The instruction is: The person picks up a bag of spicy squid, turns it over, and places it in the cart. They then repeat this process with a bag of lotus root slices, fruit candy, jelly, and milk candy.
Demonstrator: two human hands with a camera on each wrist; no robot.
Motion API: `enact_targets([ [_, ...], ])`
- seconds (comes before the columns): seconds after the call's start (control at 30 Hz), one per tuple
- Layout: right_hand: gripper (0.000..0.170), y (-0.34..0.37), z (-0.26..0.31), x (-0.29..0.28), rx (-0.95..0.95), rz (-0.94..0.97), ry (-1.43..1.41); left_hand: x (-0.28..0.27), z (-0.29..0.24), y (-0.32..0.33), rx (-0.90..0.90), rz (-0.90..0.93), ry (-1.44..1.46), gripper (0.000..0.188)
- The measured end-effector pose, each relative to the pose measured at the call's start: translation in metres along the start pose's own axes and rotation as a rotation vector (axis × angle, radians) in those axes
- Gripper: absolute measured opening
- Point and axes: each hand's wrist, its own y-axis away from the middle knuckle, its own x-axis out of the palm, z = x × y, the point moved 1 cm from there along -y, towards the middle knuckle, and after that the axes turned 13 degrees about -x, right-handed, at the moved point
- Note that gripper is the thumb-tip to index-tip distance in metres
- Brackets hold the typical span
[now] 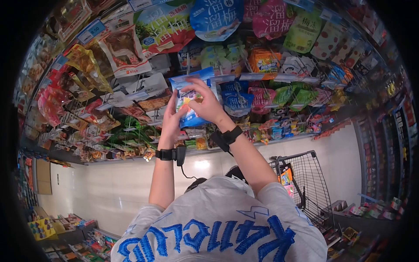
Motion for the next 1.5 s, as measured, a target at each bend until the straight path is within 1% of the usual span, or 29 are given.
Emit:
enact_targets([
  [0.07, 0.039, 0.000, 0.002, 0.005, 0.017, 0.007, -0.011, 0.003, -0.010, -0.001, 0.019, 0.113, -0.036, 0.083],
  [0.1, 0.039, 0.000, 0.001, 0.005, 0.016, 0.009, -0.012, 0.002, -0.014, -0.004, 0.020, 0.111, -0.035, 0.083],
  [0.17, 0.034, 0.001, 0.001, 0.005, 0.002, -0.002, 0.005, 0.000, -0.022, -0.010, 0.096, 0.103, -0.396, 0.089],
  [0.2, 0.034, 0.001, 0.001, 0.005, 0.001, 0.001, 0.005, -0.005, -0.019, -0.018, 0.098, 0.101, -0.393, 0.089],
  [0.27, 0.033, 0.000, 0.001, 0.003, -0.007, 0.014, 0.010, -0.016, -0.008, -0.037, 0.103, 0.100, -0.509, 0.096],
  [0.3, 0.033, 0.000, 0.001, 0.003, -0.009, 0.015, 0.011, -0.014, -0.013, -0.038, 0.105, 0.101, -0.507, 0.096],
  [0.37, 0.035, 0.001, 0.001, 0.002, 0.015, 0.027, -0.025, -0.010, -0.021, -0.039, -0.101, 0.161, -0.270, 0.103],
  [0.4, 0.035, 0.001, 0.001, 0.002, 0.014, 0.026, -0.022, -0.011, -0.023, -0.043, -0.111, 0.171, -0.298, 0.106],
  [0.53, 0.035, 0.001, 0.001, 0.001, 0.015, 0.033, 0.000, -0.013, -0.024, -0.046, -0.096, 0.177, -0.310, 0.105],
  [0.63, 0.035, 0.001, 0.004, -0.002, 0.063, 0.027, -0.025, -0.017, -0.018, -0.044, -0.044, 0.159, -0.296, 0.103],
  [0.7, 0.035, 0.001, 0.004, -0.002, 0.098, 0.026, -0.045, -0.023, -0.015, -0.044, 0.027, 0.143, -0.259, 0.101],
  [0.77, 0.035, 0.002, 0.000, 0.000, -0.051, 0.111, 0.224, -0.025, -0.014, -0.047, 0.044, 0.138, -0.222, 0.098],
  [0.83, 0.035, 0.002, 0.002, 0.002, -0.062, 0.110, 0.233, -0.024, -0.022, -0.048, 0.062, 0.125, -0.184, 0.096],
  [0.9, 0.035, 0.002, 0.003, 0.003, -0.077, 0.112, 0.242, -0.022, -0.029, -0.053, -0.035, 0.101, -0.250, 0.092],
  [0.93, 0.035, 0.003, 0.002, 0.003, -0.067, 0.113, 0.228, -0.022, -0.028, -0.056, -0.007, 0.102, -0.245, 0.086],
  [0.97, 0.035, 0.003, 0.001, 0.002, -0.058, 0.111, 0.215, -0.019, -0.026, -0.057, -0.006, 0.099, -0.242, 0.086],
  [1.03, 0.032, 0.007, 0.000, 0.004, -0.045, 0.111, 0.219, -0.008, -0.026, -0.057, 0.063, -0.009, -0.298, 0.081],
  [1.07, 0.030, 0.009, 0.000, 0.004, -0.027, 0.107, 0.224, -0.010, -0.024, -0.058, 0.063, -0.010, -0.298, 0.081],
  [1.13, 0.031, 0.011, 0.001, 0.003, -0.025, 0.134, 0.248, -0.015, -0.012, -0.064, 0.055, 0.036, -0.302, 0.078],
  [1.23, 0.033, 0.013, -0.003, 0.003, -0.042, 0.162, 0.287, -0.015, -0.004, -0.062, 0.065, -0.001, -0.369, 0.079],
  [1.27, 0.033, 0.013, -0.004, 0.003, -0.058, 0.168, 0.299, -0.014, -0.003, -0.060, 0.015, -0.004, -0.356, 0.079],
  [1.3, 0.033, 0.013, -0.002, 0.003, -0.058, 0.166, 0.300, -0.015, -0.002, -0.058, 0.015, -0.002, -0.357, 0.079],
  [1.4, 0.032, 0.014, 0.002, 0.001, -0.067, 0.167, 0.307, -0.015, -0.004, -0.058, 0.060, -0.010, -0.394, 0.080],
  [1.47, 0.031, 0.021, -0.004, 0.000, -0.066, 0.095, 0.354, -0.018, -0.006, -0.053, 0.114, -0.029, -0.359, 0.083],
  [1.5, 0.031, 0.025, -0.010, 0.000, -0.067, 0.095, 0.352, -0.018, -0.007, -0.048, 0.115, -0.031, -0.360, 0.083],
])
